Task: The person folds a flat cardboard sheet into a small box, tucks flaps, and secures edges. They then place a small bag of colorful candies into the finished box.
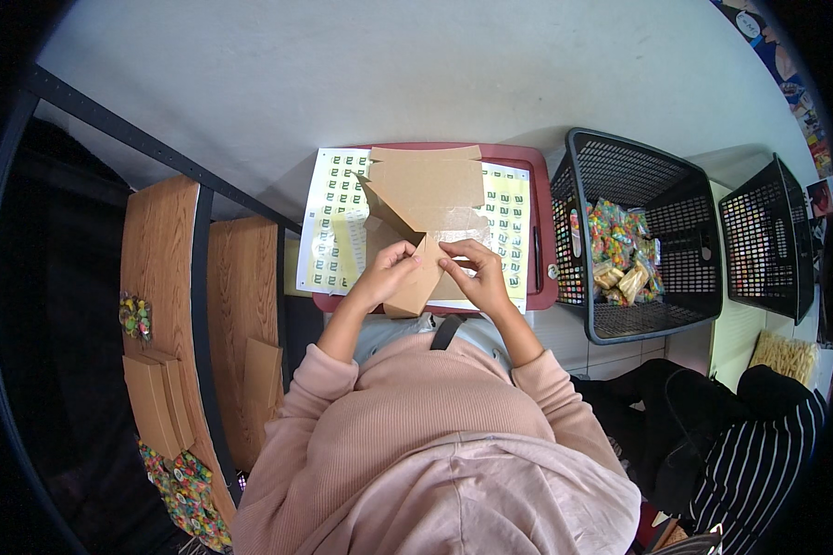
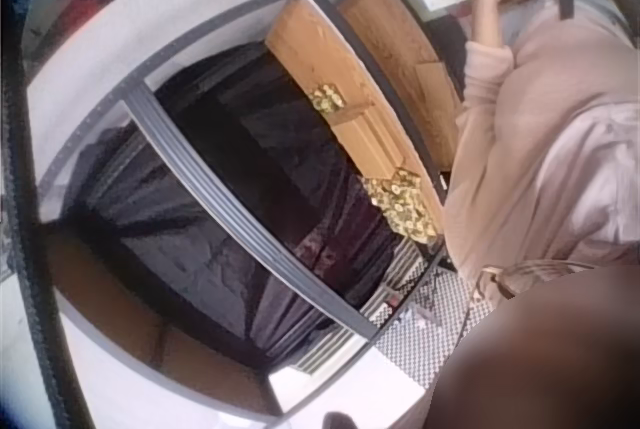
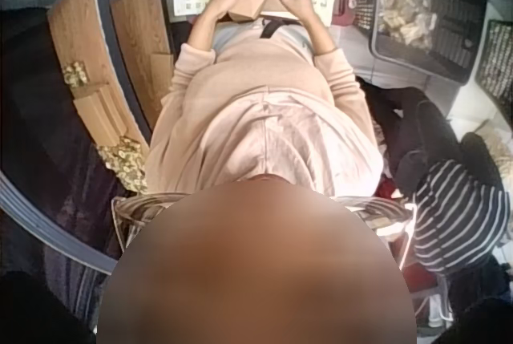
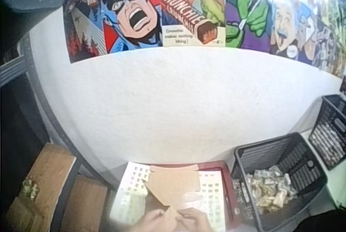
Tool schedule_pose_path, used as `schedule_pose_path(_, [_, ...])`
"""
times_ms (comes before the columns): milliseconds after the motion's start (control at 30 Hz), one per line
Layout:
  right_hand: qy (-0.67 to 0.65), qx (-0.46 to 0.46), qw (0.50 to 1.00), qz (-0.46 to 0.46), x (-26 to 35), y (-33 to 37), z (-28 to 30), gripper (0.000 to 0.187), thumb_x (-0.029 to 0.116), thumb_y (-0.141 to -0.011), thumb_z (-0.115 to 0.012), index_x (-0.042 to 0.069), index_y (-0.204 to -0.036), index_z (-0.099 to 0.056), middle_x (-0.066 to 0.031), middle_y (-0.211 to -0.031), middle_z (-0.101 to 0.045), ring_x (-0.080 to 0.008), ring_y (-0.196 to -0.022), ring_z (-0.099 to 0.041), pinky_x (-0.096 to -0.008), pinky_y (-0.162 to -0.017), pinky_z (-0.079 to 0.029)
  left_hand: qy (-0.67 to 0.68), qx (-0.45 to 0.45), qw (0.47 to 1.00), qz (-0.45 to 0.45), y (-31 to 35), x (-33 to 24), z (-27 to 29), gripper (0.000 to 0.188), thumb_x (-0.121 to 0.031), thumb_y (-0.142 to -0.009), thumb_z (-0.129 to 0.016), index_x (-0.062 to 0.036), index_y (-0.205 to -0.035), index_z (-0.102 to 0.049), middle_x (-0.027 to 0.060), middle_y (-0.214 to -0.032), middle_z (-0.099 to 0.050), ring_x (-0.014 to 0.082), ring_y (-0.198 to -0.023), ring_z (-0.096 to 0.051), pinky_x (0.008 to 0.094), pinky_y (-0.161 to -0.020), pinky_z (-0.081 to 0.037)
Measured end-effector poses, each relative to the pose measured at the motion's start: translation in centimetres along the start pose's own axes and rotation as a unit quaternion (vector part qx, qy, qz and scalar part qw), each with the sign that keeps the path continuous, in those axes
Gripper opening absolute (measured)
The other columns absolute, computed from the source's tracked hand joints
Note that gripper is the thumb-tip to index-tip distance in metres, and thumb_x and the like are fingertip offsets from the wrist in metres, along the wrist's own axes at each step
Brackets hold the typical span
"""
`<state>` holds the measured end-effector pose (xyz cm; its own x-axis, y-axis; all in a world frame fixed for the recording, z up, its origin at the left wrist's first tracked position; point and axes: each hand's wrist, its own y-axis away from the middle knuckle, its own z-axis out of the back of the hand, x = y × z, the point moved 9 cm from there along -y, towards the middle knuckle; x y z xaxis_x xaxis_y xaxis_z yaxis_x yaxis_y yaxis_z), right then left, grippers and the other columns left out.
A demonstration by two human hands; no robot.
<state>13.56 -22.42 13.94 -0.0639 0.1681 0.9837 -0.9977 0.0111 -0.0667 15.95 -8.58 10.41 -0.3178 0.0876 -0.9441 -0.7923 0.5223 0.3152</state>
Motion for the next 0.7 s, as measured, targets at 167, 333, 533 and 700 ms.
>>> schedule_pose_path(167, [0.012,0.004,1.0,0.018,0.6,-0.1,-0.3,0.02,0.004,-0.077,-0.065,-0.002,-0.096,-0.063,-0.0105,-0.092,-0.06,-0.0177,-0.086,-0.06,-0.0276,-0.076,-0.052,-0.016,-0.024,0.999,-0.014,-0.1,-1.0,-0.3,0.016,-0.018,-0.087,-0.053,-0.0024,-0.088,-0.055,0.0003,-0.079,-0.055,0.006,-0.074,-0.05,0.0214,-0.065,-0.041])
schedule_pose_path(333, [-0.093,0.05,0.994,-0.01,-0.2,0.2,-0.5,0.034,0.019,-0.081,-0.061,0.002,-0.111,-0.057,-0.0108,-0.104,-0.058,-0.0195,-0.094,-0.058,-0.0305,-0.081,-0.048,-0.16,-0.035,0.986,-0.023,1.2,-2.1,-0.5,0.019,-0.017,-0.085,-0.055,0.001,-0.087,-0.057,0.0108,-0.077,-0.06,0.015,-0.072,-0.058,0.0284,-0.066,-0.045])
schedule_pose_path(533, [-0.26,0.003,0.942,-0.211,-2.8,0.0,1.6,0.074,0.063,-0.085,-0.027,0.008,-0.134,-0.032,-0.018,-0.129,-0.039,-0.0279,-0.117,-0.041,-0.045,-0.094,-0.035,-0.495,0.067,0.847,-0.181,5.3,-8.4,-7.0,0.015,-0.012,-0.078,-0.056,0.0003,-0.085,-0.061,0.015,-0.084,-0.061,0.033,-0.079,-0.059,0.0363,-0.071,-0.048])
schedule_pose_path(700, [-0.398,-0.027,0.882,-0.251,-0.7,-0.5,2.3,0.073,0.06,-0.084,-0.024,0.007,-0.134,-0.031,-0.0167,-0.13,-0.038,-0.0284,-0.116,-0.041,-0.0462,-0.093,-0.035,-0.62,0.073,0.691,-0.364,7.6,-7.6,-10.1,0.003,-0.012,-0.069,-0.055,-0.0131,-0.07,-0.057,-0.0014,-0.073,-0.053,0.0147,-0.074,-0.054,0.028,-0.06,-0.044])
